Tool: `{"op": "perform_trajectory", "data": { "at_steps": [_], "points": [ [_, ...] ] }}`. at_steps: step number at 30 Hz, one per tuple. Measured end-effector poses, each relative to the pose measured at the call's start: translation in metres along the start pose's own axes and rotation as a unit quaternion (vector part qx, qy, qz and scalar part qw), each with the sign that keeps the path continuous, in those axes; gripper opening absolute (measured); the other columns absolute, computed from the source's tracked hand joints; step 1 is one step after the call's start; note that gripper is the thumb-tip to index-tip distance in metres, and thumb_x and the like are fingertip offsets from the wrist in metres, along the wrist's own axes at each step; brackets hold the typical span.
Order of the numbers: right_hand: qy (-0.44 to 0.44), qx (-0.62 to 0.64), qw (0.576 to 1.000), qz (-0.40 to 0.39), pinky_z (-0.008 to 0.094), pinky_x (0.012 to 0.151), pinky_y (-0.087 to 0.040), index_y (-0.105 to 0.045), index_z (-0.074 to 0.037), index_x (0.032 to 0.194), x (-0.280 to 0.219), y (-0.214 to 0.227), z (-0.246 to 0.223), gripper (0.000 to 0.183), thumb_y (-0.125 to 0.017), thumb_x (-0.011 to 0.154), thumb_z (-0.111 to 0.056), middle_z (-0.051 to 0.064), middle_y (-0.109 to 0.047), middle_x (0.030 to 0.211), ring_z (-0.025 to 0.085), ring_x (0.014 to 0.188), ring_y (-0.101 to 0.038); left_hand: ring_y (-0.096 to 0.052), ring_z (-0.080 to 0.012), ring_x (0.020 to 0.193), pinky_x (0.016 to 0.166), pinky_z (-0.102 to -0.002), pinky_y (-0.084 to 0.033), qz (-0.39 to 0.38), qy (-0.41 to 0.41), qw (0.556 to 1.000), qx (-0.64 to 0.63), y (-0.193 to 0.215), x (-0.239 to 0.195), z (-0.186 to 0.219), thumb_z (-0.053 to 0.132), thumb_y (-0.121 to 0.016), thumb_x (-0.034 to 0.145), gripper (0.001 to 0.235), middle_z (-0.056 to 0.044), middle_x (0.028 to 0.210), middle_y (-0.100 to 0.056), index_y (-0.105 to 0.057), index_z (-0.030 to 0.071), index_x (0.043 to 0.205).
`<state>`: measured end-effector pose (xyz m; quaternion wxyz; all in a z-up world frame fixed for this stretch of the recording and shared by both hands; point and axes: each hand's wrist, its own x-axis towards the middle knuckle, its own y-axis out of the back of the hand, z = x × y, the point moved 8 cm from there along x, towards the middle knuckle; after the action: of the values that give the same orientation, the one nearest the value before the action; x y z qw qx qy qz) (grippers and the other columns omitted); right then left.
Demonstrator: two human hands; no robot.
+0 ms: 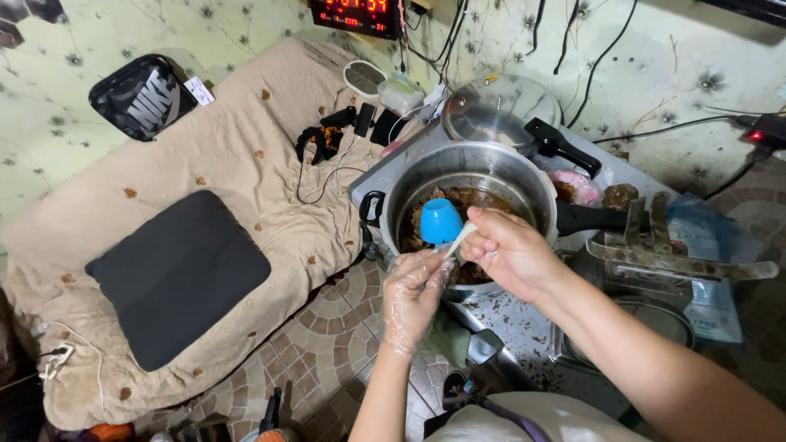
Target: The person portions cooked meat from a large pot into plastic bags using a scoop and a spoon, weighs the bags on a scale, and ties them closed.
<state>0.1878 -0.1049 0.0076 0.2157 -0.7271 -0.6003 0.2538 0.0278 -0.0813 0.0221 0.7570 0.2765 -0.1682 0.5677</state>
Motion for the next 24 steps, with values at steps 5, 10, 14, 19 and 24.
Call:
{"op": "perform_trajectory", "data": {
  "at_steps": [5, 10, 14, 19, 24],
  "points": [
    [0.055, 0.026, 0.998, -0.035, 0.032, 0.072, -0.044, -0.042, -0.016, 0.065, -0.012, -0.018, -0.019, 0.044, -0.056, 0.106, -0.016, -0.004, -0.028, 0.056, 0.018, 0.06, -0.042, -0.074, -0.0271, 0.087, 0.083, -0.037, -0.059, 0.002, 0.023, 0.998, -0.053, 0.003, 0.003, 0.009, 0.003, -0.082, 0.081, 0.021, -0.009, 0.092, -0.08, -0.084, 0.015, 0.098],
    [0.097, -0.067, 0.99, -0.084, 0.029, 0.069, -0.042, -0.045, -0.014, 0.066, -0.036, -0.051, -0.051, 0.042, -0.054, 0.107, -0.012, -0.005, -0.027, 0.059, 0.014, 0.061, -0.038, -0.075, -0.0275, 0.088, 0.084, -0.037, -0.059, -0.006, 0.027, 0.996, -0.09, 0.004, 0.004, 0.017, 0.002, -0.081, 0.081, 0.018, -0.011, 0.091, -0.08, -0.084, 0.013, 0.096],
    [0.199, -0.572, 0.772, -0.195, 0.017, 0.046, -0.038, -0.056, -0.008, 0.064, -0.067, -0.076, -0.113, 0.038, -0.052, 0.102, -0.007, -0.002, -0.046, 0.059, 0.01, 0.051, -0.04, -0.073, -0.0161, 0.102, 0.097, -0.035, -0.057, -0.077, 0.01, 0.993, -0.085, -0.003, -0.008, 0.042, 0.01, -0.077, 0.091, 0.019, 0.001, 0.105, -0.078, -0.077, 0.02, 0.107],
    [0.087, -0.773, 0.617, -0.117, 0.026, 0.074, -0.052, -0.074, -0.02, 0.077, -0.089, -0.042, -0.131, 0.034, -0.06, 0.093, -0.047, -0.008, -0.07, 0.074, 0.008, 0.074, -0.067, -0.071, -0.0122, 0.101, 0.095, -0.033, -0.055, -0.122, -0.025, 0.987, -0.104, -0.03, -0.034, 0.05, 0.005, -0.074, 0.094, 0.024, 0.004, 0.112, -0.077, -0.074, 0.021, 0.111],
    [0.079, -0.795, 0.587, -0.126, 0.031, 0.066, -0.049, -0.079, -0.023, 0.072, -0.105, -0.019, -0.097, 0.031, -0.073, 0.085, -0.051, -0.008, -0.067, 0.073, 0.012, 0.072, -0.065, -0.069, -0.027, 0.1, 0.094, -0.038, -0.052, -0.184, -0.076, 0.978, -0.064, -0.061, -0.06, 0.06, 0.018, -0.071, 0.098, 0.022, -0.008, 0.116, -0.075, -0.072, 0.012, 0.12]
  ]
}}
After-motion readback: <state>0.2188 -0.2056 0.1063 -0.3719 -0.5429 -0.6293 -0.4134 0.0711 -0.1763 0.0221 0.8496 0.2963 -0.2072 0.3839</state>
